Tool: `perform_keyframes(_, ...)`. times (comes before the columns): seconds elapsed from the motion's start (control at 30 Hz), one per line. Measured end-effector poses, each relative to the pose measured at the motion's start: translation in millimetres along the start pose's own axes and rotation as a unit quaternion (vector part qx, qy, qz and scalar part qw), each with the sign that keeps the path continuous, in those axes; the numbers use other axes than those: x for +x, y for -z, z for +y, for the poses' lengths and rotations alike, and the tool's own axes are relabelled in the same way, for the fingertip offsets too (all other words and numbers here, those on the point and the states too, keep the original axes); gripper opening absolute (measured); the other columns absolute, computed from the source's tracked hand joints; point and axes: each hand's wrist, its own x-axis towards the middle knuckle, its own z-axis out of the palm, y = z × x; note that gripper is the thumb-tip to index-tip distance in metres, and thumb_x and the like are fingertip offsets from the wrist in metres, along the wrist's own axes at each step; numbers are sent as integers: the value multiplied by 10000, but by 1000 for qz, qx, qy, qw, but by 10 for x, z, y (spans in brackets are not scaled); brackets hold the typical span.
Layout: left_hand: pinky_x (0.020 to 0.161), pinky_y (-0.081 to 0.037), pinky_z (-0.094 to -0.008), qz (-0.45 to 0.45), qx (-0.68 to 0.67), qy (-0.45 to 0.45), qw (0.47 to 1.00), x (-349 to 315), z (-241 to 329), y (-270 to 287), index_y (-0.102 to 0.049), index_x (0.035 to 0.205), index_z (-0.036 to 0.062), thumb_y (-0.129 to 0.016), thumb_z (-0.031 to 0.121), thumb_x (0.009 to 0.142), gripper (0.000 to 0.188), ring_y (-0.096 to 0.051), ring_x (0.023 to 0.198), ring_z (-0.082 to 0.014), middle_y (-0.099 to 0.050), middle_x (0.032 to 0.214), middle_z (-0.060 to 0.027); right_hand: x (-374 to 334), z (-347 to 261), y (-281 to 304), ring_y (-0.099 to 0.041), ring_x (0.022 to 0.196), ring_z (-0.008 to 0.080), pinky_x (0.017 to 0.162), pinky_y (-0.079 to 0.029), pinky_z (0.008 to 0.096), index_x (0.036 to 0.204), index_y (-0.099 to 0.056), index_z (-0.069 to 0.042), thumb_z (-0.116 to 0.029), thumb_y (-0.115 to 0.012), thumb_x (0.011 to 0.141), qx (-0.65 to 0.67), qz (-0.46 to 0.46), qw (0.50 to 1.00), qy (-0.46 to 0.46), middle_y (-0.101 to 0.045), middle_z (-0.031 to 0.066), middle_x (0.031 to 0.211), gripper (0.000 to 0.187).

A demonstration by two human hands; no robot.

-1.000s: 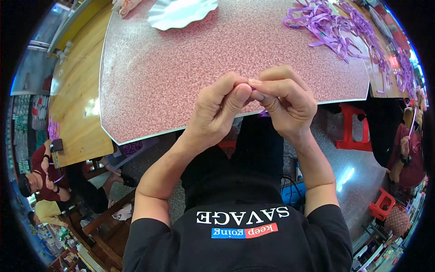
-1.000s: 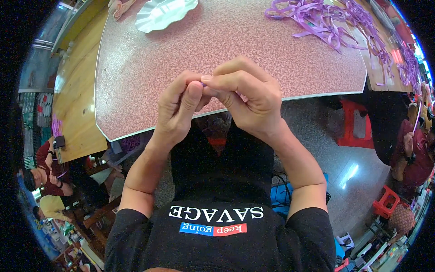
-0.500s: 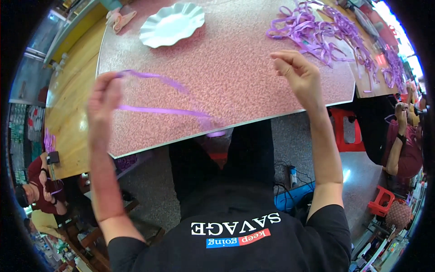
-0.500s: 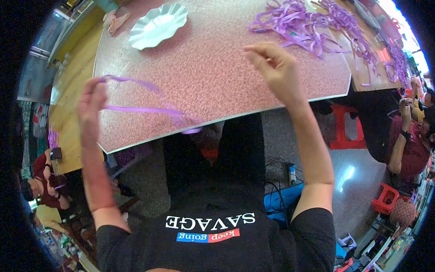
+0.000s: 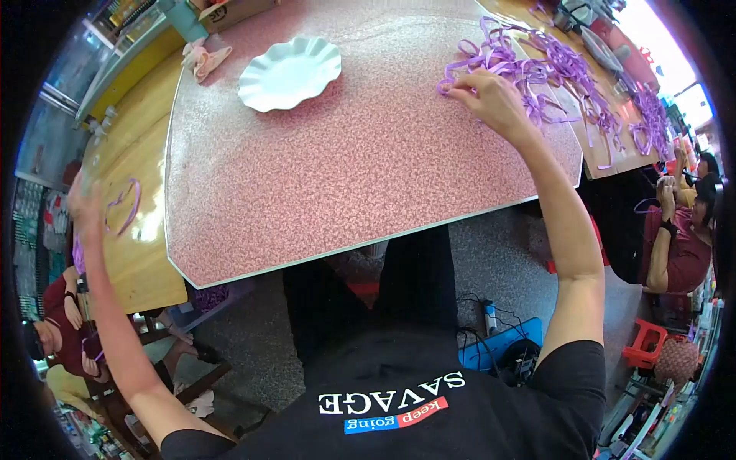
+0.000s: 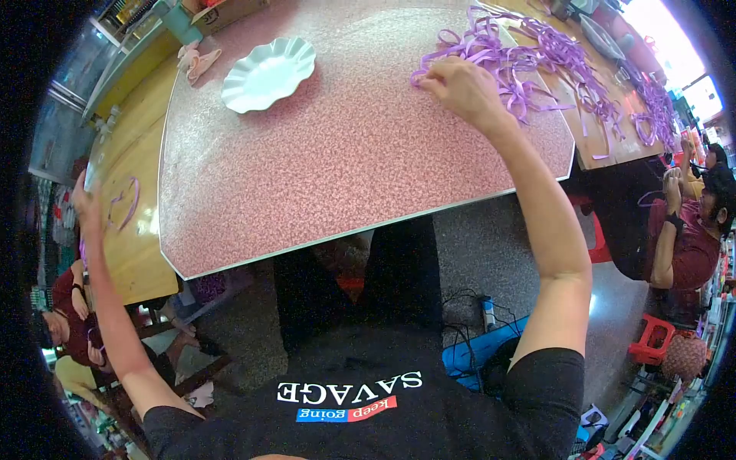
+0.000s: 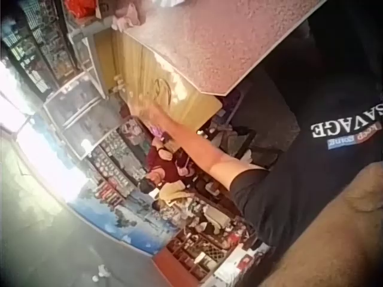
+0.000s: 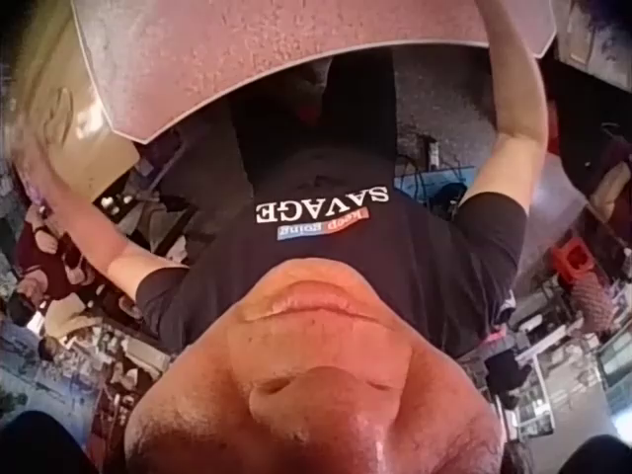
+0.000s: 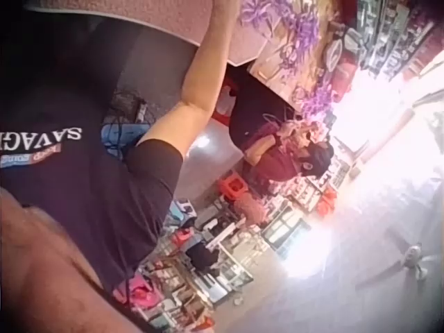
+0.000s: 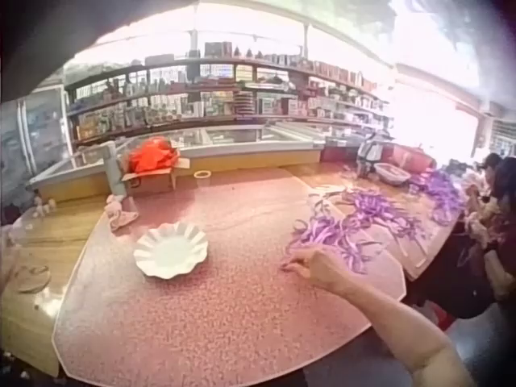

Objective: The recorder is manually preparing small purple ribbon loops or knots at a factory workbench.

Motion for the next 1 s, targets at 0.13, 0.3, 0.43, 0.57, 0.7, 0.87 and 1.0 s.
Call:
perform_keyframes(0.13,1078,-359,-376,23,-171,-48,984,-95,2455,-12,-571,1271,33,-641,107,879,405,-513,1229,-296,-566,1271,-172,21,-30,-137,-623,864,231,803,-487,345,906,-732,-91,-288,-708,854,-38,69,996,28,-678,81,922,205)
perform_keyframes(0.3,1058,-402,-383,-102,-369,-109,917,-195,4070,339,-564,1257,5,-630,110,901,377,-517,1234,-275,-568,1282,-152,-83,-371,-260,-618,854,213,793,-489,351,918,-703,-42,-234,-691,874,51,148,973,173,-680,75,904,196)
perform_keyframes(0.43,1052,-417,-388,-139,-517,-152,831,-256,4779,205,-486,1352,27,-607,93,913,460,-530,1221,-283,-569,1279,-166,-603,-1052,-69,-621,786,176,721,-507,325,944,-654,12,-197,-655,918,283,2,938,200,-669,79,868,211)
perform_keyframes(0.57,947,-494,-345,-278,-640,-135,704,-264,5075,59,-518,1341,34,-594,172,957,415,-598,1099,-211,-625,1203,-116,-890,-1208,33,-611,719,105,637,-493,246,980,-638,-8,-160,-629,947,496,-81,855,128,-645,53,792,156)
perform_keyframes(0.7,843,-521,-291,-436,-622,-106,642,-224,4867,16,-614,1205,7,-585,196,970,303,-636,935,-163,-682,1026,-84,-898,-842,195,-577,633,55,563,-465,212,996,-652,-29,-128,-622,945,506,-67,860,29,-622,1,741,115)
perform_keyframes(0.87,763,-518,-284,-382,-699,22,604,-262,4439,-112,-668,1046,0,-585,200,971,229,-632,770,-128,-661,822,-58,-811,-142,318,-523,577,37,512,-403,182,972,-680,-61,-173,-646,932,480,-13,877,-19,-589,-37,721,123)
perform_keyframes(1.0,771,-499,-279,-331,-724,83,599,-312,4237,-186,-668,1052,11,-573,218,980,238,-627,788,-122,-660,821,-41,-738,311,333,-530,640,38,566,-423,191,1003,-689,-39,-185,-644,935,403,63,912,-40,-593,-37,763,167)
